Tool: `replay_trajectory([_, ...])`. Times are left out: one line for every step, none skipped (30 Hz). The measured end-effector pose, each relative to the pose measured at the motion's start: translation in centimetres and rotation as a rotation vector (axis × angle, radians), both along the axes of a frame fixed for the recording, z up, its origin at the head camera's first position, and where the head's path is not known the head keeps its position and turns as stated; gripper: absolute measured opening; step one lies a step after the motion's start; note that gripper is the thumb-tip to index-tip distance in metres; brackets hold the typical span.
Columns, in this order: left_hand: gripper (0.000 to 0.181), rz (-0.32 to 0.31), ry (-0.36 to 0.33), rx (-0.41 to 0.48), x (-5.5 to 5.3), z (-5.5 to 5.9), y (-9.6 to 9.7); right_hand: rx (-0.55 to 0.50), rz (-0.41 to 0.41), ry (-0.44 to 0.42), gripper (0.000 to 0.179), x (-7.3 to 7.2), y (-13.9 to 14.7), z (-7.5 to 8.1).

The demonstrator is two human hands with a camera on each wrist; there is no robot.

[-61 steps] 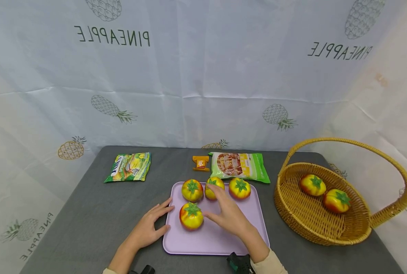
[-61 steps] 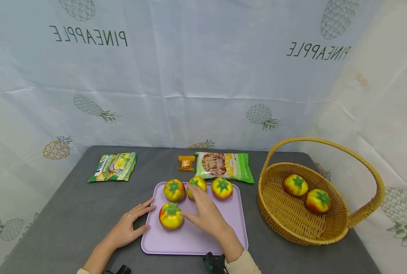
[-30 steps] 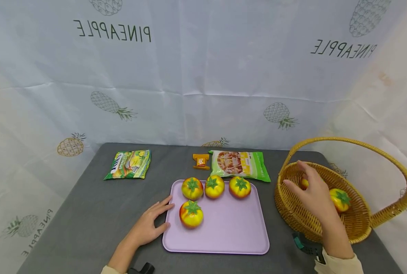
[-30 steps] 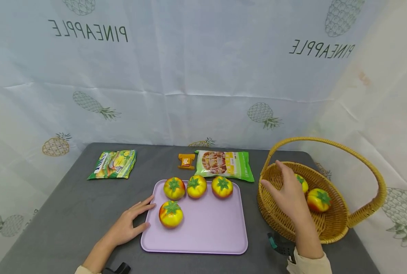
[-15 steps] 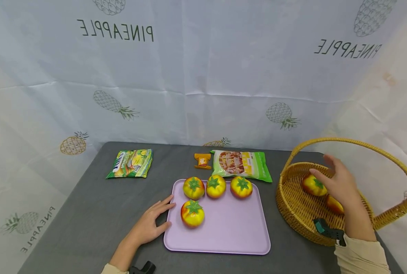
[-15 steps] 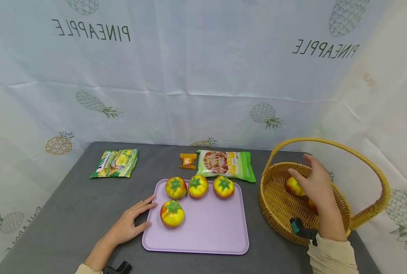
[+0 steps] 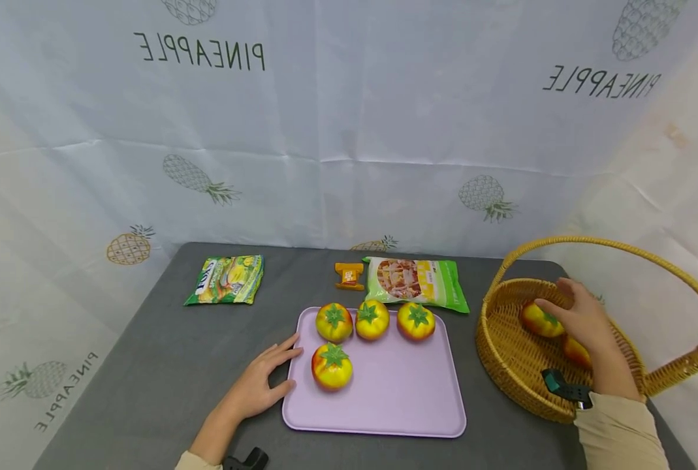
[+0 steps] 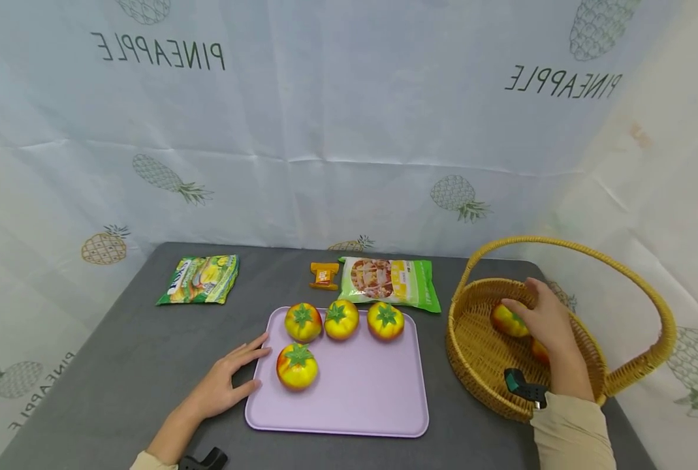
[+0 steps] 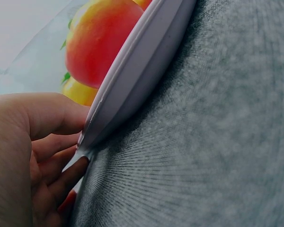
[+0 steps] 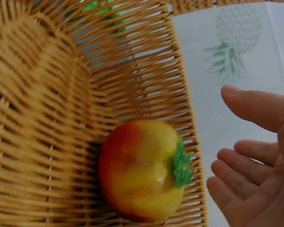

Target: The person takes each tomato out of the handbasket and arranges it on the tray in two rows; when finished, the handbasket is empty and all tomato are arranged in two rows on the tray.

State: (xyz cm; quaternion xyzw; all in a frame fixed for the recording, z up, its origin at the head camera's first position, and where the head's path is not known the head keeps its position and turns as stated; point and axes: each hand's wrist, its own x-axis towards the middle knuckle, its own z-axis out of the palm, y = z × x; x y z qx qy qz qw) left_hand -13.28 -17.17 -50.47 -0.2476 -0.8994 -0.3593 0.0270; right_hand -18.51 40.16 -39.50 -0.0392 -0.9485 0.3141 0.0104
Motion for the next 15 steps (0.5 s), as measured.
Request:
replay_trajectory([0.051,0.001,0.001,0.001,0.0,0.0,0.0,0.013,0.002,0.0,0.086,0.0,0.1,-0.2])
replay_trajectory([0.051,0.001,0.003,0.002,-0.1,0.0,0.0,0.027,0.003,0.001,0.085,-0.1,0.2,-0.3])
replay_trajectory([0.051,0.002,0.004,0.001,-0.1,0.0,0.0,0.039,0.004,0.002,0.084,-0.1,0.3,-0.5])
replay_trajectory([0.051,0.003,0.006,-0.001,-0.1,0.1,0.0,0.049,0.003,-0.001,0.083,-0.1,0.4,-0.6])
replay_trajectory([0.051,0.002,0.006,0.0,-0.1,0.1,0.0,0.056,0.001,-0.009,0.083,-0.1,0.5,-0.7])
replay_trajectory([0.051,0.001,0.006,-0.001,-0.1,0.1,0.0,0.055,0.0,-0.016,0.083,0.0,0.6,-0.9])
replay_trajectory([0.051,0.0,0.004,-0.001,-0.1,0.1,0.0,0.047,0.004,-0.025,0.083,0.0,0.6,-1.0])
replay_trajectory([0.051,0.001,0.004,-0.003,-0.1,0.1,0.0,0.039,0.01,-0.036,0.083,-0.1,0.7,-1.0])
replay_trajectory([0.051,0.002,0.002,-0.004,-0.1,0.1,0.0,0.028,0.016,-0.051,0.084,-0.1,0.8,-1.1])
replay_trajectory([0.051,0.002,0.0,-0.002,0.0,0.1,0.0,0.018,0.02,-0.067,0.085,-0.1,0.8,-1.2])
replay_trajectory([0.051,0.002,-0.002,-0.002,0.0,0.1,0.0,0.018,0.025,-0.076,0.086,-0.1,0.8,-1.3])
replay_trajectory([0.051,0.004,-0.004,-0.005,0.0,0.1,0.0,0.017,0.03,-0.087,0.087,-0.1,0.9,-1.4])
replay_trajectory([0.051,0.006,-0.007,-0.006,0.0,0.1,0.0,0.02,0.033,-0.097,0.088,-0.1,0.9,-1.5])
replay_trajectory([0.051,0.007,-0.009,-0.006,0.0,0.1,0.0,0.032,0.034,-0.101,0.089,-0.1,1.0,-1.6])
replay_trajectory([0.051,0.007,-0.009,-0.006,0.0,0.0,0.0,0.046,0.033,-0.106,0.089,-0.1,1.0,-1.7])
